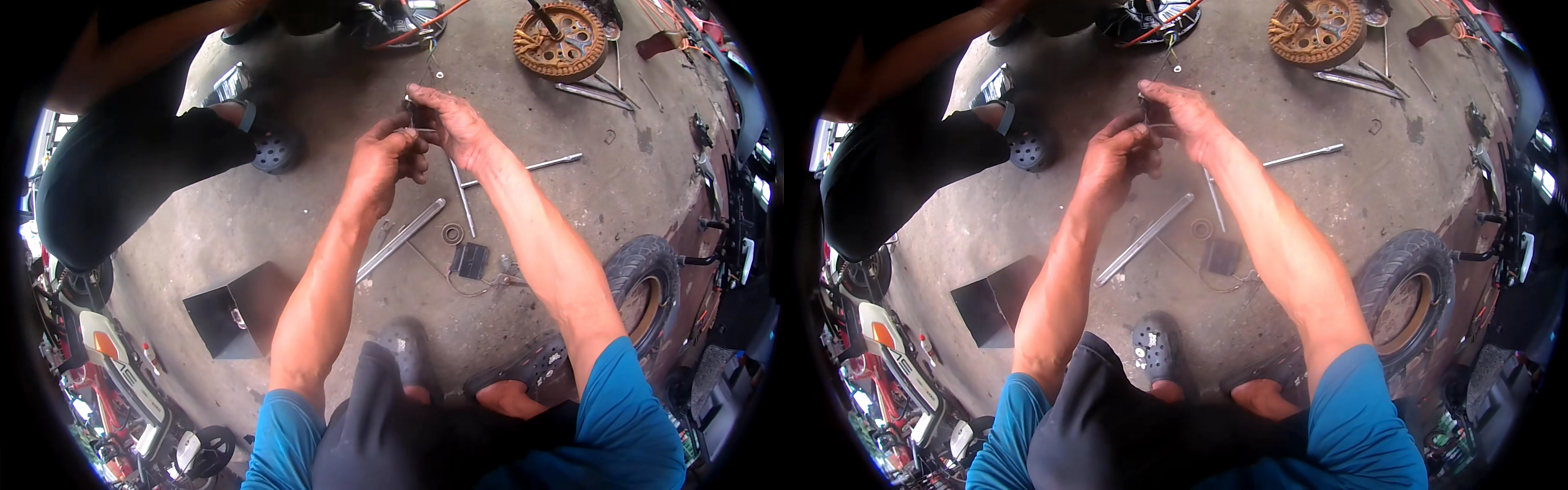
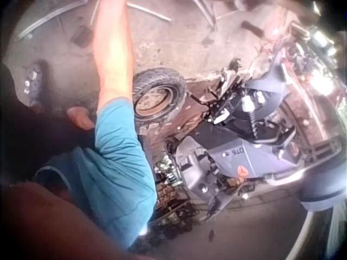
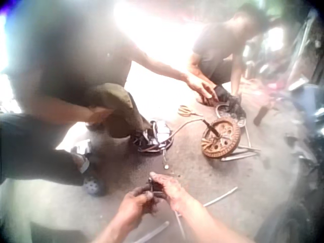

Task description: The person cleans and reassembles a motor wheel by wiping mechanical components with a cloth and inserting a long metal rod through the hub. The person then fits the motor assembly into the tire and secures internal components using a small tool.

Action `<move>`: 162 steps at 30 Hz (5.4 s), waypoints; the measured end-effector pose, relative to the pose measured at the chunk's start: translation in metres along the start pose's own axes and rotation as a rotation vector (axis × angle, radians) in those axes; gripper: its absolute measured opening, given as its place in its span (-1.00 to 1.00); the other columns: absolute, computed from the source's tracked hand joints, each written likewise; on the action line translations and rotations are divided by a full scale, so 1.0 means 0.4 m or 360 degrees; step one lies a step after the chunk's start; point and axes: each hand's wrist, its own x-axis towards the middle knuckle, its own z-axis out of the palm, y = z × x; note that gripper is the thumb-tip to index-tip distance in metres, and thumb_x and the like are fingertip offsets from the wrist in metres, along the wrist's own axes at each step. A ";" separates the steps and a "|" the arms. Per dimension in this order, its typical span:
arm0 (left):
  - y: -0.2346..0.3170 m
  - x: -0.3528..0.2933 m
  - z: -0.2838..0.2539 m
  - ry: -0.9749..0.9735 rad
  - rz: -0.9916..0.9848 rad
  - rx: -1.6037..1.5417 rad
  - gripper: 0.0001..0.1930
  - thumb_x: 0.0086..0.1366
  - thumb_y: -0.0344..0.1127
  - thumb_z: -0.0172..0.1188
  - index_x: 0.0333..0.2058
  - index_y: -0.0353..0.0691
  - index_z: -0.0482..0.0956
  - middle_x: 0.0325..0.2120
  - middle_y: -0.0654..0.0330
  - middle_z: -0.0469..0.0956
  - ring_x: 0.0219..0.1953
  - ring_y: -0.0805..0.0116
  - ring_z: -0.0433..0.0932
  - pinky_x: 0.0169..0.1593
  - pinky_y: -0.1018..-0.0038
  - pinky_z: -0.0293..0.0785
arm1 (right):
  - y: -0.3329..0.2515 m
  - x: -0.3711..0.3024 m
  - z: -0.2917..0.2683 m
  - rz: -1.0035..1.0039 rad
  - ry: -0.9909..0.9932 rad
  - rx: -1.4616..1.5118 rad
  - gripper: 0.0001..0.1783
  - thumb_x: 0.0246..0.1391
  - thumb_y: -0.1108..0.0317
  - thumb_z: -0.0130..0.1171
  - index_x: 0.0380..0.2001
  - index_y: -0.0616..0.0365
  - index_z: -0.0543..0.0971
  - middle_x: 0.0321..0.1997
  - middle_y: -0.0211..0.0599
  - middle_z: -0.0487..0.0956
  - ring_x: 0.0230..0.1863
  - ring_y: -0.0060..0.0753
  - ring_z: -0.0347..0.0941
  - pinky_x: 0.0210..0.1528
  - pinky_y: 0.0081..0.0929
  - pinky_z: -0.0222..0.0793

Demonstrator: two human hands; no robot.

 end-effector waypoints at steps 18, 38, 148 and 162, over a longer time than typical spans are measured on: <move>-0.044 0.001 0.000 0.0258 0.0392 0.0081 -0.77 0.31 -0.42 0.03 -0.12 -0.44 0.36 -0.40 -0.02 0.59 -0.47 0.30 0.60 -0.38 0.46 0.51 | 0.068 -0.044 0.007 0.0176 -0.0098 0.0266 -0.70 0.15 0.01 0.20 -0.36 0.00 0.51 -0.44 -0.40 0.51 -0.47 -0.45 0.40 -0.44 -0.46 0.28; -0.020 -0.008 0.021 0.0358 0.0552 0.0362 -0.81 0.26 -0.41 0.13 -0.26 -0.47 0.45 -0.51 0.08 0.55 -0.56 0.39 0.55 -0.51 0.50 0.48 | 0.068 -0.065 0.011 0.0043 -0.0028 0.0251 -0.65 0.12 -0.01 0.24 -0.33 0.06 0.54 -0.38 -0.36 0.55 -0.28 -0.34 0.49 -0.25 -0.34 0.42; -0.117 0.100 0.173 0.0701 0.0406 0.0174 -0.75 0.21 -0.40 0.17 -0.15 -0.41 0.52 -0.31 0.13 0.59 -0.30 0.39 0.55 -0.25 0.49 0.46 | -0.082 -0.045 -0.130 0.0088 -0.0024 -0.0304 -0.66 0.17 0.15 0.15 -0.20 0.24 0.56 -0.30 -0.28 0.59 -0.25 -0.50 0.48 -0.15 -0.40 0.39; -0.118 0.085 0.189 0.1098 0.1087 0.1866 -0.83 0.19 -0.43 0.16 -0.22 -0.25 0.51 -0.30 0.02 0.55 -0.21 -0.05 0.52 -0.14 0.18 0.43 | -0.042 -0.054 -0.091 -0.0346 0.0165 -0.1028 -0.62 0.06 0.22 0.19 -0.21 0.35 0.62 -0.27 0.00 0.65 -0.22 -0.33 0.59 -0.12 -0.41 0.46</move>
